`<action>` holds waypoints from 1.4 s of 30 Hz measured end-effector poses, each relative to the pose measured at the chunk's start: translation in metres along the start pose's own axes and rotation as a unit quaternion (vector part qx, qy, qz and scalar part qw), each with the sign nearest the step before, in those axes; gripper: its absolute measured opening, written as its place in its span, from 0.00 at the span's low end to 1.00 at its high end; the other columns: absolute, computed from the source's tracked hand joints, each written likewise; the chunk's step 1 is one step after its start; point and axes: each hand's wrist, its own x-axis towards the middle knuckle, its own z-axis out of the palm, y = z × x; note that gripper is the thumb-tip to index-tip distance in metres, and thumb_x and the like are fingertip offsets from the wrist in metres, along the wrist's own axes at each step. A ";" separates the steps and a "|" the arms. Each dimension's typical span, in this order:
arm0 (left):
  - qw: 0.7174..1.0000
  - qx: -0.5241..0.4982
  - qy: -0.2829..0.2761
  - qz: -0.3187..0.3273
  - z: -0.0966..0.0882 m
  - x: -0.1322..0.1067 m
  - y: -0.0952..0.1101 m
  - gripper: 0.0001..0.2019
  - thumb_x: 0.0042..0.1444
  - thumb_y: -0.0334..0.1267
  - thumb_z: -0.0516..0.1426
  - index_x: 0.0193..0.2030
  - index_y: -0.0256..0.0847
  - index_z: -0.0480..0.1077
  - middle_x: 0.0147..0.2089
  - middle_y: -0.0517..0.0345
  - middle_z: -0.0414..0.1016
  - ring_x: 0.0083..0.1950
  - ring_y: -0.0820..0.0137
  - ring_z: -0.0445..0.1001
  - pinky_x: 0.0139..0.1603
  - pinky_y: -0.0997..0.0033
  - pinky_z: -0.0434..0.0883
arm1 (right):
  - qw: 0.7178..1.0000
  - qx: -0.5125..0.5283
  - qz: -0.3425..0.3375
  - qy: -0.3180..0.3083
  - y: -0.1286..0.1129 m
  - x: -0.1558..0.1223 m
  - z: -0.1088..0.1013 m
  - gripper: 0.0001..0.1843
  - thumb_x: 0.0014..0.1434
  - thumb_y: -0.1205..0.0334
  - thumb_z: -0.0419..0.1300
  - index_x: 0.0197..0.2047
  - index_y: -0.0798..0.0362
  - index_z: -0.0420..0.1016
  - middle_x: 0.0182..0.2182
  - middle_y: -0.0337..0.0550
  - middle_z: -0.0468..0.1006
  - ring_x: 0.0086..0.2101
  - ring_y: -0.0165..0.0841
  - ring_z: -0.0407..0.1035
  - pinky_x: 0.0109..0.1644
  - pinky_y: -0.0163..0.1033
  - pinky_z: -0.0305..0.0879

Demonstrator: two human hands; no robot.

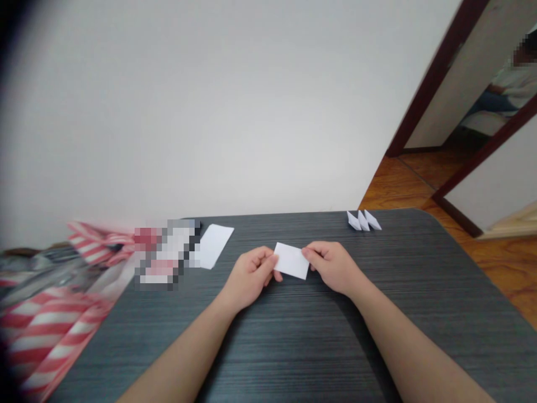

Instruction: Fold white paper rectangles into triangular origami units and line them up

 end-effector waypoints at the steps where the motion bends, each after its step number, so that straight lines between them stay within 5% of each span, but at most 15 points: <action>1: 1.000 -0.002 0.001 -0.001 0.000 0.000 -0.001 0.16 0.63 0.44 0.53 0.28 0.37 0.71 0.19 0.63 0.69 0.20 0.76 0.59 0.24 0.76 0.57 | 1.000 0.003 0.002 -0.001 0.000 0.000 0.000 0.20 0.65 0.58 0.53 0.22 0.53 0.68 0.20 0.36 0.71 0.24 0.30 0.65 0.31 0.35 0.57; 23: 0.996 -0.086 -0.005 -0.020 0.000 0.003 -0.009 0.17 0.62 0.47 0.54 0.27 0.37 0.69 0.18 0.63 0.66 0.18 0.77 0.56 0.20 0.77 0.53 | 0.998 0.070 0.008 -0.002 0.005 -0.002 0.001 0.18 0.65 0.58 0.54 0.24 0.53 0.72 0.21 0.38 0.73 0.24 0.30 0.66 0.32 0.35 0.60; 28: 0.996 -0.085 0.006 -0.023 0.000 0.004 -0.006 0.17 0.62 0.47 0.55 0.26 0.37 0.69 0.17 0.63 0.66 0.18 0.78 0.57 0.21 0.77 0.54 | 0.995 0.090 0.029 -0.042 0.005 -0.002 0.003 0.18 0.65 0.56 0.54 0.25 0.53 0.72 0.21 0.37 0.72 0.24 0.30 0.65 0.31 0.35 0.60; 35: 0.996 -0.087 -0.013 -0.009 -0.001 0.001 -0.005 0.17 0.62 0.47 0.54 0.27 0.37 0.69 0.20 0.60 0.71 0.19 0.78 0.58 0.22 0.77 0.55 | 0.997 0.062 0.018 -0.041 0.002 -0.005 0.000 0.19 0.64 0.56 0.54 0.23 0.53 0.66 0.19 0.35 0.67 0.23 0.29 0.60 0.29 0.34 0.57; 42: 0.998 -0.063 -0.023 0.020 -0.001 0.002 -0.002 0.13 0.60 0.45 0.57 0.33 0.37 0.72 0.22 0.64 0.65 0.22 0.76 0.60 0.23 0.77 0.56 | 0.986 0.080 0.002 -0.146 0.001 -0.008 0.000 0.17 0.62 0.58 0.55 0.23 0.53 0.61 0.20 0.32 0.60 0.23 0.27 0.54 0.27 0.33 0.51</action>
